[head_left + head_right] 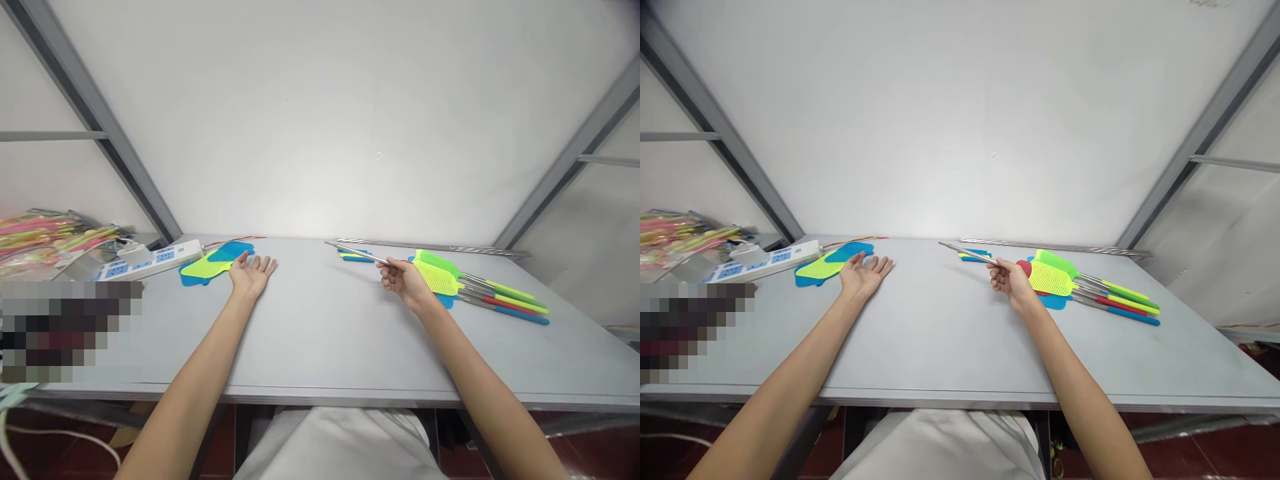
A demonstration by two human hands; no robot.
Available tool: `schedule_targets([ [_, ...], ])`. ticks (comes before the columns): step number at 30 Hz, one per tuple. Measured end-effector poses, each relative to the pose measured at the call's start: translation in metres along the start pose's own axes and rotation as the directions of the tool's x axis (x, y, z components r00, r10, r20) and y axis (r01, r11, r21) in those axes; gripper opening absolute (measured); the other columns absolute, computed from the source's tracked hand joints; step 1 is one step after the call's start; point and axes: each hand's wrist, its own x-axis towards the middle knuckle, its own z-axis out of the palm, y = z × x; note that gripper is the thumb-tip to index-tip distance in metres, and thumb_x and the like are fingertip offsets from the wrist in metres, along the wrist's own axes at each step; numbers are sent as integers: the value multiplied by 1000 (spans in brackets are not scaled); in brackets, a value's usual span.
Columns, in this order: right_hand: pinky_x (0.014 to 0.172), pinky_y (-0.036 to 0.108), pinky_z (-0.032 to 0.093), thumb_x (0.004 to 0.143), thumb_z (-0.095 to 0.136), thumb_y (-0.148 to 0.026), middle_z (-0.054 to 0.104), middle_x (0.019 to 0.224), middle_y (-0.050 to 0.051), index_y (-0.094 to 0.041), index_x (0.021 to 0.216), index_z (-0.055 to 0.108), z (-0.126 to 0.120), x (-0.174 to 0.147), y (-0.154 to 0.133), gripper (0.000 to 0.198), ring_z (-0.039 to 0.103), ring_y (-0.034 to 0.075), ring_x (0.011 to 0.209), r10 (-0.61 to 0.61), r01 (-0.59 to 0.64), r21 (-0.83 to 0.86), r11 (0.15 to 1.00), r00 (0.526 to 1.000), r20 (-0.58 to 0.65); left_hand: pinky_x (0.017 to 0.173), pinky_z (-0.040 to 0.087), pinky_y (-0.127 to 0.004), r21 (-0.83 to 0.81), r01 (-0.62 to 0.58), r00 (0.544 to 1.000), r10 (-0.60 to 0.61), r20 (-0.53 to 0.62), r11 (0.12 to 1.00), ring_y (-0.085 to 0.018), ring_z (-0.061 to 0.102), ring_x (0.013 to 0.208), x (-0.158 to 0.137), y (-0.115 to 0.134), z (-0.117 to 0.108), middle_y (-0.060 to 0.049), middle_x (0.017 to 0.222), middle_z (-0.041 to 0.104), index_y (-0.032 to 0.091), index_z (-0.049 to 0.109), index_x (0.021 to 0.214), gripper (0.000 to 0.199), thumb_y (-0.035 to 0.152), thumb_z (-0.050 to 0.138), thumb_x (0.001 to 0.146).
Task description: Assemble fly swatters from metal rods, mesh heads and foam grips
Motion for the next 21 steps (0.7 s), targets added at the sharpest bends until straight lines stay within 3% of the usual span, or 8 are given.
schedule_targets([
  [8, 43, 22, 32, 72, 52, -29, 46, 55, 0, -12, 67, 60, 1, -1, 1, 19, 42, 7, 45, 11, -11, 1, 1000, 1000, -10, 84, 40, -46, -17, 34, 994, -32, 107, 999, -26, 43, 106, 12, 0, -5, -5, 112, 40, 25, 51, 93, 26, 35, 47, 70],
  [21, 43, 22, 32, 71, 53, -32, 45, 55, -1, -13, 67, 60, -2, 2, 2, 21, 41, 8, 45, 10, -10, -8, 1000, 1000, -18, 87, 40, -45, -66, 40, 993, -32, 112, 997, -29, 35, 116, 22, 5, -7, -1, 130, 27, 29, 48, 102, 31, 37, 44, 72],
])
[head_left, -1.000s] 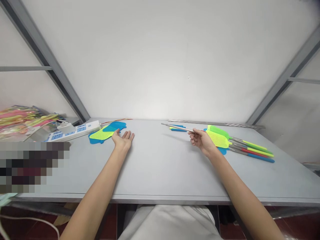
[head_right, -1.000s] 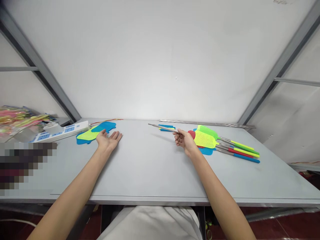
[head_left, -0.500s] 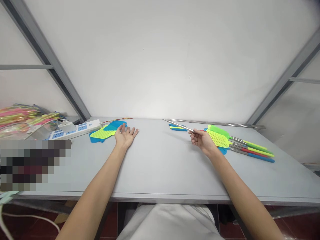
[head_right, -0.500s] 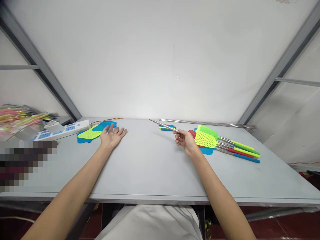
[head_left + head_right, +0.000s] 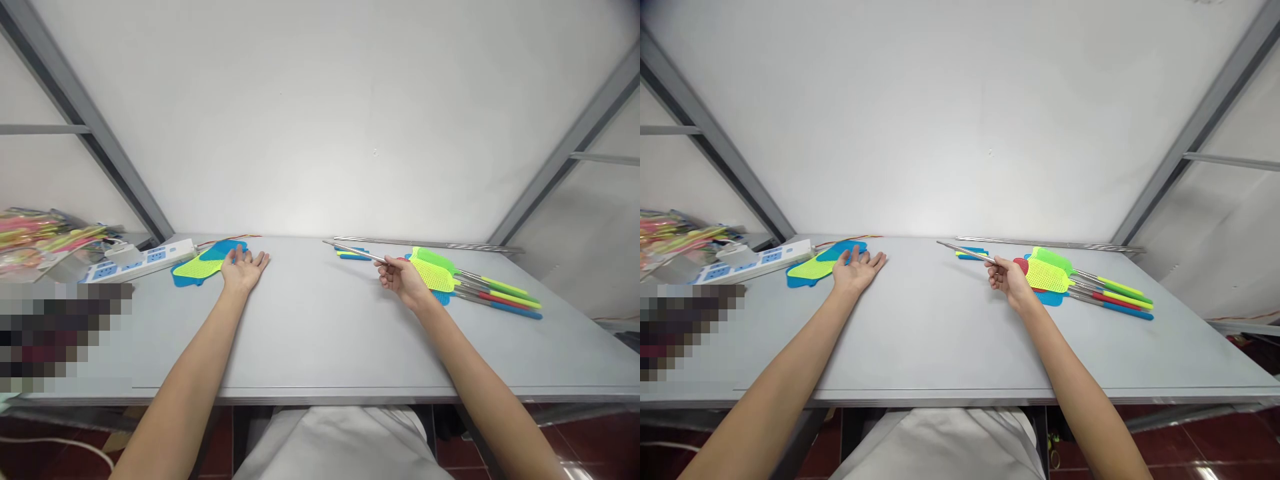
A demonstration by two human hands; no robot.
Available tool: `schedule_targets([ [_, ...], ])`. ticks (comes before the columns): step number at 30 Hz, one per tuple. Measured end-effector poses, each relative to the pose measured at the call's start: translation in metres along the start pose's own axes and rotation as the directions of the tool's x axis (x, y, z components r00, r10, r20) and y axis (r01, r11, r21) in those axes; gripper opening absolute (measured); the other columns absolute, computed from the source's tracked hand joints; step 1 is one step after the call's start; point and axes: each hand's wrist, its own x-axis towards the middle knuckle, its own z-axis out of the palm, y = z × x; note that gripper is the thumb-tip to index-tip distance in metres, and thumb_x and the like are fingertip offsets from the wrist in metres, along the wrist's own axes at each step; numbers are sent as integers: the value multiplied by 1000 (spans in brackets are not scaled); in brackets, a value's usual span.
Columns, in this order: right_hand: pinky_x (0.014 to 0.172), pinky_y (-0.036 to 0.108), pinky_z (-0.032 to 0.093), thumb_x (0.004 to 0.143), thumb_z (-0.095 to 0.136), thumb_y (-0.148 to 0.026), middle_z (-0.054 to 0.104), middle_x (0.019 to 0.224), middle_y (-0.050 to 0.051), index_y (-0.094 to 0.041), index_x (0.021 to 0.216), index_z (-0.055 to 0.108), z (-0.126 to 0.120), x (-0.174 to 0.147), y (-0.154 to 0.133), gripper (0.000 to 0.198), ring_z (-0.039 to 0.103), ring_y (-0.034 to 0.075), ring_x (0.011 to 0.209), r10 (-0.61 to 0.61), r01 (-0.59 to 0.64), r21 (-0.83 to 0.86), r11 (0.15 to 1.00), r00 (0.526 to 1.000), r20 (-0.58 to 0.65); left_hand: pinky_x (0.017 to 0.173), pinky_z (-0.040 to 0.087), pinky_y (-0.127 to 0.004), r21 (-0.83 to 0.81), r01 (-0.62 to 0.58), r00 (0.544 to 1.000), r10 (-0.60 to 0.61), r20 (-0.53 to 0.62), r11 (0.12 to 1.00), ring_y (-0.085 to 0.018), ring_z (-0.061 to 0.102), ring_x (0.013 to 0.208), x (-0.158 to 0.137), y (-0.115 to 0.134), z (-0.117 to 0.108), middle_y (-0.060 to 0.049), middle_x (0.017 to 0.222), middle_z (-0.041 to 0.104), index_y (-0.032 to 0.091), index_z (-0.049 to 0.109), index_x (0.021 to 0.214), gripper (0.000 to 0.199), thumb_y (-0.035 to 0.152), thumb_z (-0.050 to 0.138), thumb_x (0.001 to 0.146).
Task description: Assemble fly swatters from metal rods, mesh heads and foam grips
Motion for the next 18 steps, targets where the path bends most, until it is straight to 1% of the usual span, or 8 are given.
schedule_targets([
  [2, 43, 22, 32, 71, 53, -32, 46, 55, -1, -13, 67, 60, 1, -1, 0, 21, 41, 8, 45, -1, 1, -2, 1000, 1000, -6, 85, 41, -45, 37, -13, 1000, 13, -19, 999, -29, 40, 113, 0, 0, 1, -3, 129, 28, 28, 47, 103, 31, 35, 44, 74],
  [5, 43, 23, 32, 71, 54, -32, 46, 54, 0, -13, 67, 59, 1, -1, 0, 20, 41, 8, 45, 0, 0, -2, 1000, 1000, -8, 80, 46, -42, 145, -47, 992, 63, -106, 988, -24, 51, 102, 4, -1, 3, -6, 123, 36, 29, 42, 109, 33, 27, 43, 76],
  [9, 44, 23, 32, 71, 54, -31, 47, 55, 0, -13, 66, 59, 1, -2, 1, 19, 42, 8, 45, -2, 2, 0, 1000, 1000, -3, 72, 50, -33, 239, -82, 970, 133, -203, 968, -17, 59, 87, 13, -2, 4, -7, 108, 47, 30, 31, 118, 45, 14, 40, 77],
  [13, 44, 24, 32, 71, 53, -30, 48, 54, 0, -14, 66, 59, -1, -1, 2, 18, 41, 8, 45, 0, 0, 6, 1000, 1000, -15, 65, 52, -32, 335, -75, 946, 174, -275, 939, -14, 63, 66, 24, -3, 5, -5, 91, 53, 30, 25, 123, 55, 8, 42, 75],
  [16, 44, 23, 32, 71, 53, -30, 48, 54, 0, -14, 66, 59, -1, 0, 2, 18, 42, 8, 45, 4, -4, 9, 1000, 1000, -27, 61, 52, -34, 368, -32, 937, 156, -312, 929, -13, 62, 57, 29, 1, 6, -5, 86, 56, 29, 18, 126, 62, 5, 43, 75],
  [18, 44, 23, 32, 71, 53, -30, 48, 54, 0, -13, 66, 59, -1, 0, 2, 18, 42, 8, 45, 3, -3, 13, 1000, 1000, -30, 59, 51, -35, 348, 7, 943, 110, -314, 937, -16, 62, 59, 31, 6, 6, -8, 88, 58, 25, 18, 126, 62, 5, 45, 75],
])
